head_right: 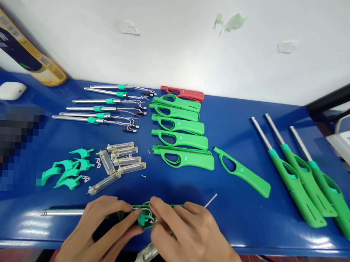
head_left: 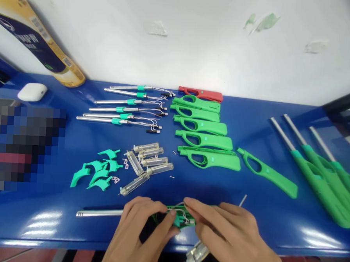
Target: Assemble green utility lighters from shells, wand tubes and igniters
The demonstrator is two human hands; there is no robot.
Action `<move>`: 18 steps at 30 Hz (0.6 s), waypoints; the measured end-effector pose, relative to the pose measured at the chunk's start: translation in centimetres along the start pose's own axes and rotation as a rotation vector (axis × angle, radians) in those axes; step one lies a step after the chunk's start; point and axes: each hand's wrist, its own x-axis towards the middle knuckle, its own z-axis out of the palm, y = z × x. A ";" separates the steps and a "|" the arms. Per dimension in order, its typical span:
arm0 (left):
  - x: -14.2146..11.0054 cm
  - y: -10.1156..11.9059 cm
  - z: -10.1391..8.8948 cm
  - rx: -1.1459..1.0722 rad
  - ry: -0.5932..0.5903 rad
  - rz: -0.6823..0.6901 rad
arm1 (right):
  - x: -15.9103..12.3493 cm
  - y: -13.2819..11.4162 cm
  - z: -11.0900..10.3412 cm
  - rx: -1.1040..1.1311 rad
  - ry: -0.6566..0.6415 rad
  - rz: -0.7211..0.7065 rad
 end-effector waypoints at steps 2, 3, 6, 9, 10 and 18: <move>0.0 0.1 0.1 -0.021 0.013 -0.022 | 0.2 -0.1 0.0 0.019 0.004 0.014; 0.1 0.1 0.1 -0.027 0.019 -0.023 | 0.3 -0.1 0.0 0.027 0.007 0.017; 0.2 0.1 0.1 -0.018 0.033 0.005 | 0.4 -0.3 0.2 0.037 0.030 0.023; 0.2 -0.1 0.1 0.005 0.009 0.027 | 0.4 -0.3 0.4 0.049 0.060 0.042; 0.2 -0.1 0.0 0.008 0.002 0.029 | 0.4 -0.3 0.4 0.058 0.066 0.051; 0.6 0.2 -0.2 0.008 0.023 0.005 | 0.8 -0.9 0.1 0.140 0.073 0.115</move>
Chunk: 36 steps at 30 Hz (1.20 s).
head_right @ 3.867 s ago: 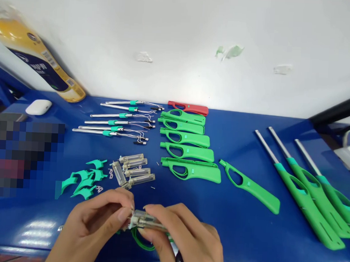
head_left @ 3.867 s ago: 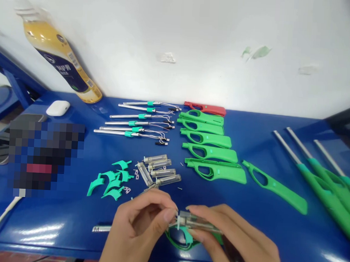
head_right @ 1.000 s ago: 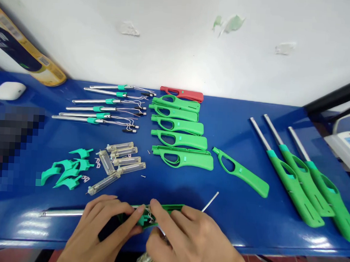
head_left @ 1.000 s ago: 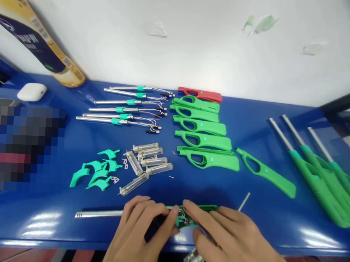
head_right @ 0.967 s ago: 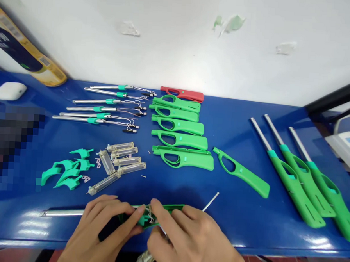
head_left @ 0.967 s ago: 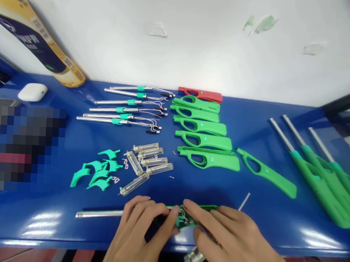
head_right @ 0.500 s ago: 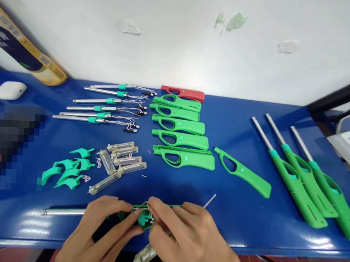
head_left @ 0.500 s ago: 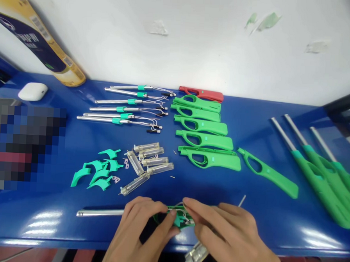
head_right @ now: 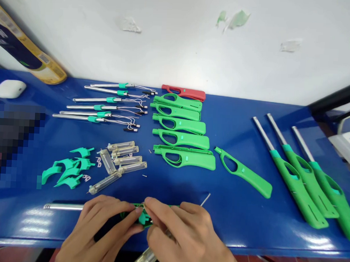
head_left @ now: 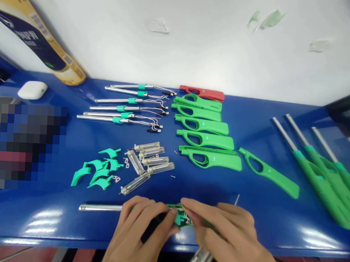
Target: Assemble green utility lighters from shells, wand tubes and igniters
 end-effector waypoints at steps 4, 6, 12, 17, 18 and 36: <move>-0.2 -0.1 0.1 0.023 0.029 0.009 | -0.2 -0.2 0.2 0.033 -0.009 0.026; -0.5 -0.2 0.3 0.038 0.036 0.013 | -0.6 -0.2 0.3 0.051 -0.018 0.042; -1.0 -0.6 0.4 0.127 0.024 0.030 | -0.7 -0.2 0.3 0.077 -0.050 0.054; -0.7 -0.5 0.6 0.082 0.034 0.041 | 1.0 -0.7 0.1 0.078 -0.015 0.056; -0.7 -0.5 0.7 0.084 0.033 0.045 | 1.1 -0.7 0.1 0.069 -0.004 0.051; 1.7 0.2 0.8 -0.021 0.007 -0.012 | -0.4 0.5 -0.4 0.078 -0.074 0.108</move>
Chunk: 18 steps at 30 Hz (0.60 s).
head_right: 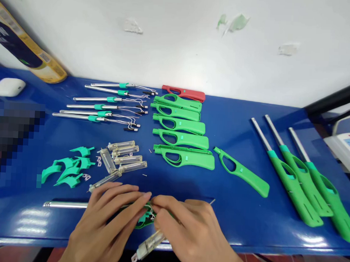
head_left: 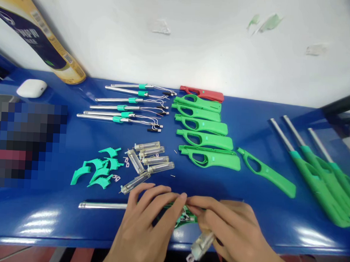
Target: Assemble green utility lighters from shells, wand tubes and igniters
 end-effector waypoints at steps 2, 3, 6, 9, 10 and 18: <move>0.4 -0.3 0.3 -0.012 0.001 0.044 | 0.0 -0.2 -0.4 -0.022 -0.016 0.020; 0.4 -0.5 0.5 -0.012 0.013 0.054 | -0.1 -0.3 -0.7 -0.042 -0.030 0.035; 0.1 -0.6 0.5 0.000 0.013 0.050 | -0.6 -0.6 -2.0 -0.161 -0.048 0.086; -0.1 -0.4 0.3 0.000 -0.008 0.041 | -1.3 -0.7 -3.3 -0.324 0.004 0.120; -0.1 -0.4 0.3 -0.010 0.003 0.039 | -1.4 -0.7 -3.5 -0.341 0.008 0.129; 0.4 0.0 0.7 -0.077 0.082 0.039 | -1.6 -0.4 -2.0 -0.185 -0.045 0.227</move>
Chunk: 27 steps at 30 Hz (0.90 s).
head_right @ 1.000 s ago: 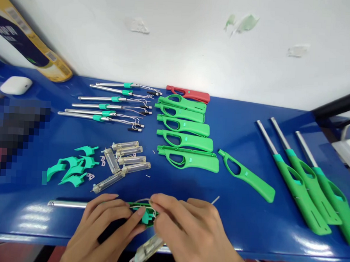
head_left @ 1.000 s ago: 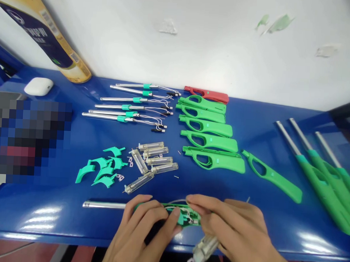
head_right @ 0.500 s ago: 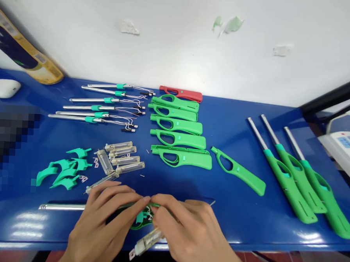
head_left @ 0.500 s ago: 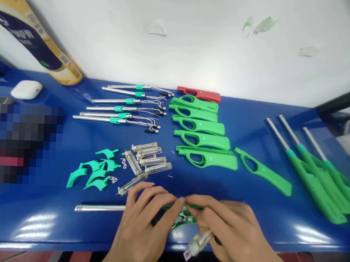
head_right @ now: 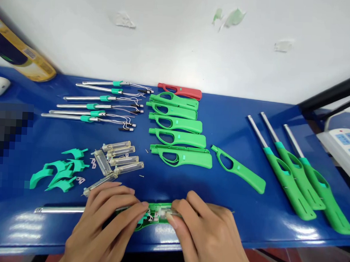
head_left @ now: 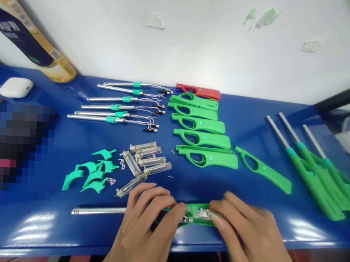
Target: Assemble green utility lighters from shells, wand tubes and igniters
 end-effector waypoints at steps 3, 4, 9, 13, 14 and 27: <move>-0.1 0.0 0.1 -0.014 -0.003 -0.004 | 0.0 -0.3 0.6 0.015 -0.003 -0.003; -0.2 0.0 0.1 -0.016 0.002 0.001 | 0.0 -0.3 0.7 0.016 -0.005 -0.007; -0.1 0.0 0.0 -0.020 -0.028 0.014 | 0.1 -0.2 0.9 0.022 -0.032 -0.014; -0.1 0.1 -0.1 -0.012 -0.026 0.019 | 0.0 -0.3 0.9 0.029 -0.046 -0.008; -0.1 0.1 -0.1 -0.011 -0.025 0.020 | 0.0 -0.3 0.9 0.027 -0.047 -0.006; -0.1 0.0 -0.2 -0.009 -0.043 0.011 | 0.0 -0.4 0.8 0.037 -0.042 -0.009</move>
